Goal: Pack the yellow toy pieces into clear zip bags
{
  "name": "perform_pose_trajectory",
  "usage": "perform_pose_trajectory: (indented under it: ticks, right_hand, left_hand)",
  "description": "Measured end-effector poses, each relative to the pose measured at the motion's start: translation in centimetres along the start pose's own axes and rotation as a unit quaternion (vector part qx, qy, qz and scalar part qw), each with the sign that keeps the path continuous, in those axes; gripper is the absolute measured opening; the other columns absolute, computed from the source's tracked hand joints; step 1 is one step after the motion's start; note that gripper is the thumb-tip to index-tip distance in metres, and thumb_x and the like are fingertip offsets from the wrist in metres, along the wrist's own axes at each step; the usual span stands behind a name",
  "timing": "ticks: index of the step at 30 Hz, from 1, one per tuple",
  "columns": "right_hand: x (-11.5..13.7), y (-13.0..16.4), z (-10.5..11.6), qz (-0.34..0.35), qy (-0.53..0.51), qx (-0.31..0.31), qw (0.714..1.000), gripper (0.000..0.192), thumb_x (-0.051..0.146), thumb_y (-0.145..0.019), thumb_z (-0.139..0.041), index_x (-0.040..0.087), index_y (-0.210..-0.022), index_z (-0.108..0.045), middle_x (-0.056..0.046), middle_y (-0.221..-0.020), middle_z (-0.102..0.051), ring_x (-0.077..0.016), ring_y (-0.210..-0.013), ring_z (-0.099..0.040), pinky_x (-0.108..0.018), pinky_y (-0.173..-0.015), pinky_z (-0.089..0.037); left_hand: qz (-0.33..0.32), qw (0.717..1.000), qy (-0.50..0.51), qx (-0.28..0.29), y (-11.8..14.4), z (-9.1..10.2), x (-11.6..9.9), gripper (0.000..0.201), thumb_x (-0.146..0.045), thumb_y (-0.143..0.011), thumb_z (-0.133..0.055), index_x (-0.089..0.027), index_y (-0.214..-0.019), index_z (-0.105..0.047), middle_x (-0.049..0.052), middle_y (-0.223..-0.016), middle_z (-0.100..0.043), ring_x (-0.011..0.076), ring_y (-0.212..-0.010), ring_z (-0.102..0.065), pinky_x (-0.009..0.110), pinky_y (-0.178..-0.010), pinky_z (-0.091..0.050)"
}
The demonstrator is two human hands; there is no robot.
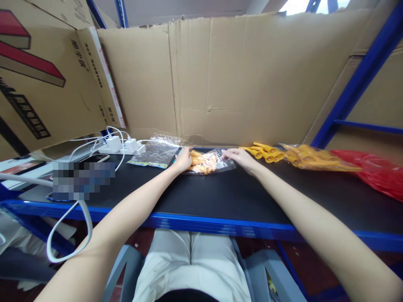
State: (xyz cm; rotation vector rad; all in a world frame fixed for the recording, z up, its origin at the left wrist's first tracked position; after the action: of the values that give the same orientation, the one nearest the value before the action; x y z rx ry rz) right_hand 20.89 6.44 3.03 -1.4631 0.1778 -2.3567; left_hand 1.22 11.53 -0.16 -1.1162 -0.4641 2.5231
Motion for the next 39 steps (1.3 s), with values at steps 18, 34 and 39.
perform_pose_trajectory:
  ticks: [18, 34, 39]
  right_hand:
    - [-4.2, -0.4, 6.2, -0.125, 0.378, -0.141, 0.906, 0.046, 0.056, -0.077, -0.044, 0.017, -0.057, -0.056, -0.010, -0.062, -0.059, -0.0196, -0.063, -0.056, -0.029, -0.060, -0.039]
    - [-6.9, -1.0, 1.8, -0.127, 0.001, -0.083, 0.988, 0.005, 0.015, -0.069, -0.058, 0.013, -0.069, -0.063, -0.002, -0.063, -0.062, -0.0090, -0.060, -0.055, -0.021, -0.063, -0.044]
    - [-6.6, -1.2, 0.6, -0.096, -0.055, -0.041, 0.993, 0.010, 0.022, -0.067, -0.064, 0.012, -0.069, -0.061, 0.000, -0.060, -0.061, -0.0080, -0.057, -0.054, -0.021, -0.060, -0.042]
  left_hand:
    - [0.011, 0.995, -0.097, 0.029, 0.0, 0.9, 0.0, 0.034, -0.044, -0.084, -0.035, -0.022, -0.104, -0.052, 0.009, -0.103, -0.064, 0.0277, -0.106, -0.053, 0.056, -0.102, -0.006]
    - [0.046, 0.999, 0.012, -0.014, -1.1, 1.0, 2.1, 0.023, -0.025, -0.074, -0.048, -0.015, -0.091, -0.059, 0.009, -0.092, -0.067, 0.0191, -0.086, -0.061, 0.030, -0.080, -0.043]
    - [0.082, 0.996, 0.024, 0.013, -0.6, 0.8, 2.7, 0.029, -0.035, -0.075, -0.050, -0.014, -0.089, -0.063, 0.010, -0.098, -0.066, 0.0210, -0.092, -0.058, 0.029, -0.082, -0.041]
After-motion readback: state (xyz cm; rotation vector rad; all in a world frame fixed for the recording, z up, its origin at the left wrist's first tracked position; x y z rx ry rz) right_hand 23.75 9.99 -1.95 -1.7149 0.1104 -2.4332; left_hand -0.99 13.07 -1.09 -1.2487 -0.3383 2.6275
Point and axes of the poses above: each hand's wrist, its own y-axis away from the middle knuckle, its own z-axis out of the back of the hand, x = y × z, the point moved 9 cm from there along -y, towards the middle knuckle
